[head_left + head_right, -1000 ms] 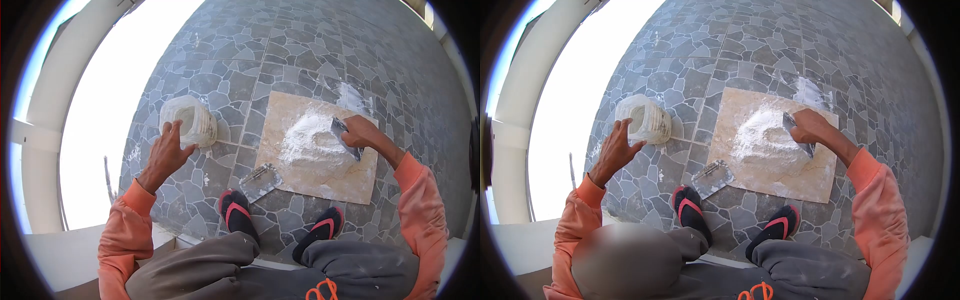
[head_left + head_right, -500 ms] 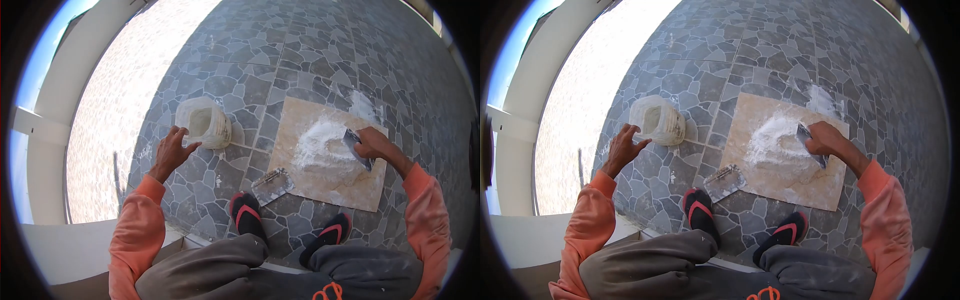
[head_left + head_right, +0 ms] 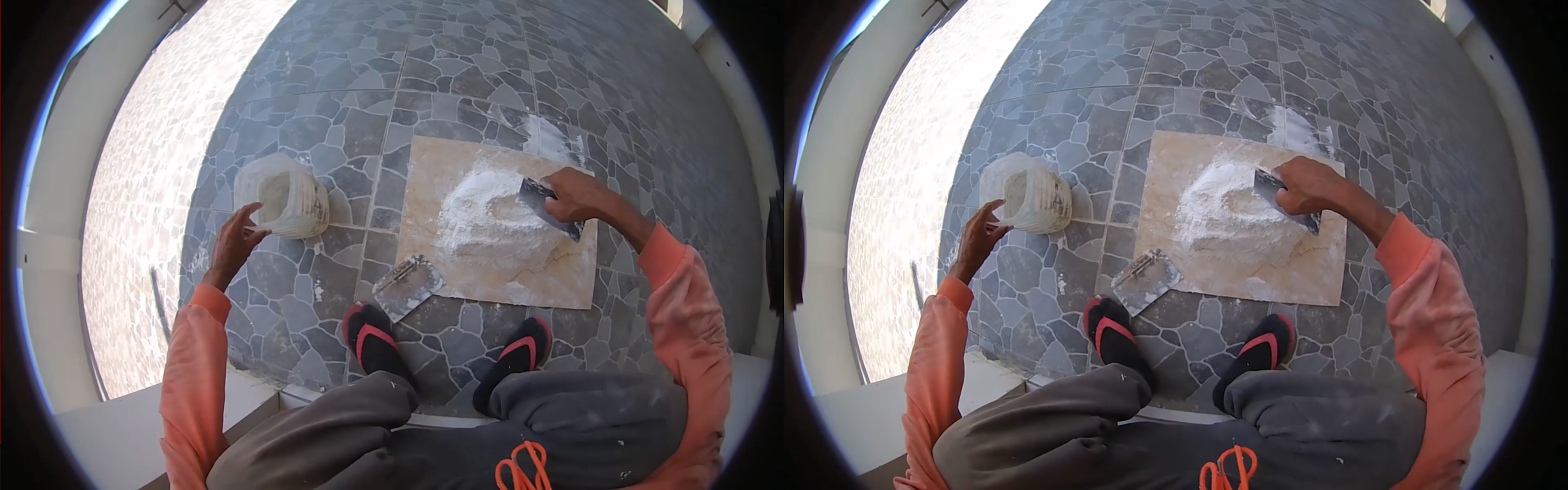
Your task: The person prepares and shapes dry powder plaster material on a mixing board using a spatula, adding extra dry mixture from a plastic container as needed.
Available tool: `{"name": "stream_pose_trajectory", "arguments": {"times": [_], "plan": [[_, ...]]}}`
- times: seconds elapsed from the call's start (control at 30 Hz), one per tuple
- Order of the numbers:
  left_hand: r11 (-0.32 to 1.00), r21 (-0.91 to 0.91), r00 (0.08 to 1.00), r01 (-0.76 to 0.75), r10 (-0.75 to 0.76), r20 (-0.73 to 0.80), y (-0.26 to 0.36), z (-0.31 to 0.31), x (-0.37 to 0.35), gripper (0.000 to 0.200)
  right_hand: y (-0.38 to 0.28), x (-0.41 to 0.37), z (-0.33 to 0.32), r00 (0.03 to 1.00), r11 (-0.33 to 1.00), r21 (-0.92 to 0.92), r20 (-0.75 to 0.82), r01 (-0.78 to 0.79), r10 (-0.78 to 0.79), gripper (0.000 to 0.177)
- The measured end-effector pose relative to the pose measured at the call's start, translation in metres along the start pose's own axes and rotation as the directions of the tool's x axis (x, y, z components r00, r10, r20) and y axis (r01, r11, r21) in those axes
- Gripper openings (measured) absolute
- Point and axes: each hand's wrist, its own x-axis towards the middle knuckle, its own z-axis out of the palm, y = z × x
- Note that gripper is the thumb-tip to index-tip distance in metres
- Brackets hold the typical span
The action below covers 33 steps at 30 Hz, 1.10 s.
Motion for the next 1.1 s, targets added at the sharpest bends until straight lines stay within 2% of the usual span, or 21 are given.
{"name": "stream_pose_trajectory", "arguments": {"times": [0.1, 0.3, 0.4, 0.5, 0.63, 0.7, 0.8, 1.1], "plan": [[0.931, 0.275, 0.971, -0.241, 0.227, 0.080, -0.021, -0.001, 0.002, 0.019, -0.002, 0.000, 0.003, 0.998, 0.998, -0.004, -0.010, 0.057, -0.057, 0.030], [0.884, 0.353, 0.951, -0.307, 0.297, 0.083, -0.014, 0.009, -0.008, 0.014, 0.002, 0.002, 0.005, 0.999, 1.000, -0.001, 0.023, 0.029, -0.029, 0.029], [0.871, 0.347, 0.936, -0.347, 0.345, 0.069, -0.014, 0.006, -0.006, 0.013, 0.005, 0.001, 0.004, 0.999, 0.999, 0.022, 0.019, -0.034, 0.033, 0.029], [0.852, 0.359, 0.922, -0.382, 0.381, 0.077, -0.009, -0.001, -0.003, 0.013, 0.015, 0.006, 0.007, 1.000, 1.000, 0.004, 0.007, -0.004, 0.004, 0.030], [0.831, 0.354, 0.901, -0.429, 0.422, 0.103, -0.002, -0.003, -0.003, 0.012, 0.017, 0.001, 0.001, 0.999, 0.998, 0.049, -0.003, -0.044, 0.044, 0.030], [0.815, 0.367, 0.893, -0.449, 0.426, 0.147, 0.004, -0.005, -0.002, 0.013, 0.016, -0.001, -0.001, 0.997, 0.993, 0.107, -0.042, -0.057, 0.061, 0.029], [0.792, 0.367, 0.872, -0.489, 0.443, 0.206, 0.015, -0.008, -0.005, 0.016, 0.020, -0.001, -0.001, 0.997, 0.995, 0.096, -0.069, -0.026, 0.032, 0.029], [0.730, 0.294, 0.780, -0.616, 0.515, 0.355, 0.063, -0.011, -0.013, 0.016, 0.032, 0.001, 0.004, 0.999, 0.996, 0.083, -0.044, 0.006, -0.002, 0.029]]}}
